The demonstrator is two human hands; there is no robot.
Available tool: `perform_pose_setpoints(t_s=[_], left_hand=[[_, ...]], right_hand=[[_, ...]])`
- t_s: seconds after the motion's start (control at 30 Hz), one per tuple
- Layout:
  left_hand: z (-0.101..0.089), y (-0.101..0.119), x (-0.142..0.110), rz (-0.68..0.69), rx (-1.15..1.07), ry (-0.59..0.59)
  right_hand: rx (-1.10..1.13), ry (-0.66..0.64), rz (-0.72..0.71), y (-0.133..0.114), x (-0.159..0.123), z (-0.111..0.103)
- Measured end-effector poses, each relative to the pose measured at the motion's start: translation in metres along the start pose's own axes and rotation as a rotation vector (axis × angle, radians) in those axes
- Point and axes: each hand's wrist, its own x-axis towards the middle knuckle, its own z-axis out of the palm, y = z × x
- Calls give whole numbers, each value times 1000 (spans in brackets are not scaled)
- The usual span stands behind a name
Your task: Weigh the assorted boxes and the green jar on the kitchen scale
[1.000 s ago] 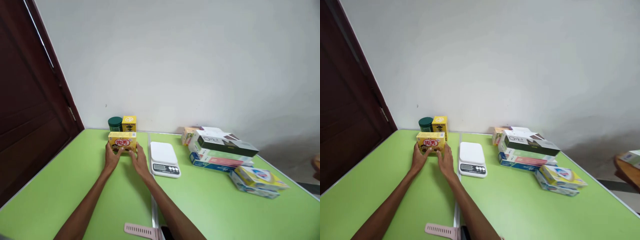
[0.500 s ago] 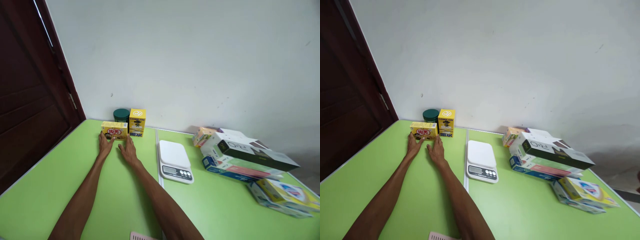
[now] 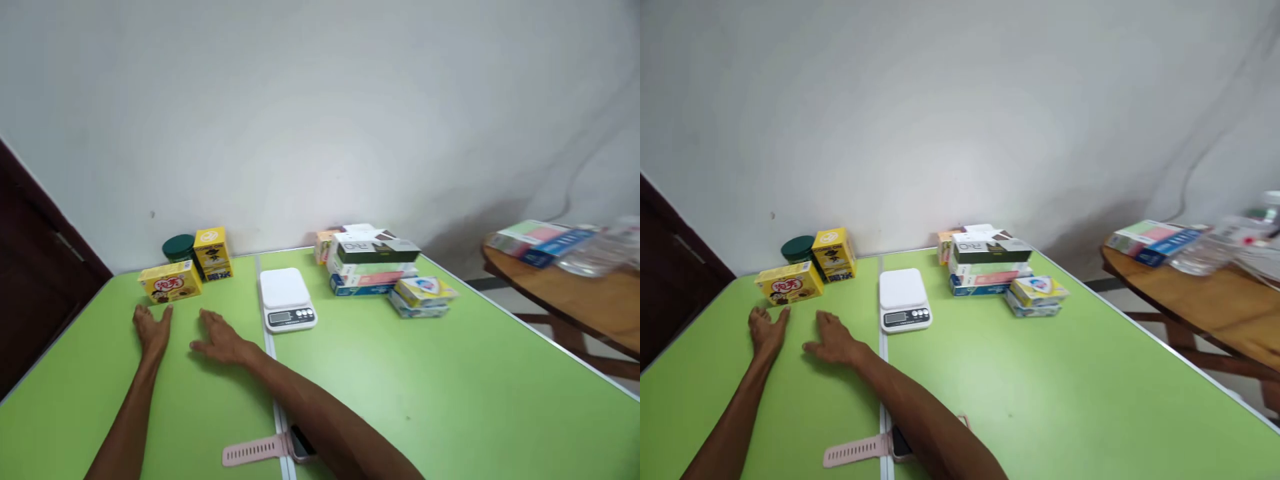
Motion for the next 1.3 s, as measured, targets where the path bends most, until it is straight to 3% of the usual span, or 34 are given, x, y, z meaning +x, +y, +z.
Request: perform_pose_setpoints(t_s=[0.07, 0.13, 0.27, 0.33, 0.43, 0.5, 0.57, 0.63, 0.73, 0.83, 0.93, 1.1, 1.3], left_hand=[[-9, 6, -13, -88, -68, -57], [-21, 15, -28, -148, -112, -120], [-37, 41, -54, -208, -97, -229], [-32, 64, -70, -163, -86, -242], [-5, 115, -111, 59, -173, -303], [25, 157, -151, 229, -224, -437], [60, 199, -197, 336, -284, -629], [98, 236, -241, 380, -336, -834], [157, 278, -295, 378, -369, -1050], [209, 306, -328, 342, -332, -1156], [246, 321, -343, 349, -356, -1187], [269, 320, -343, 383, -405, -1162], [254, 312, -328, 446, -375, -1208]], right_hand=[[19, -91, -44, -4, -38, -11], [102, -95, -61, -5, -78, -28], [408, 71, -78, 10, -163, -90], [448, 354, -51, 31, -208, -134], [288, 1020, 139, 78, -272, -202], [138, 1425, 287, 113, -304, -238], [89, 1582, 394, 144, -321, -262], [115, 1572, 432, 165, -326, -276], [165, 1479, 405, 178, -317, -287], [158, 1394, 389, 180, -309, -295], [140, 1314, 378, 182, -308, -300], [102, 1249, 359, 183, -314, -302], [73, 1182, 376, 172, -318, -294]])
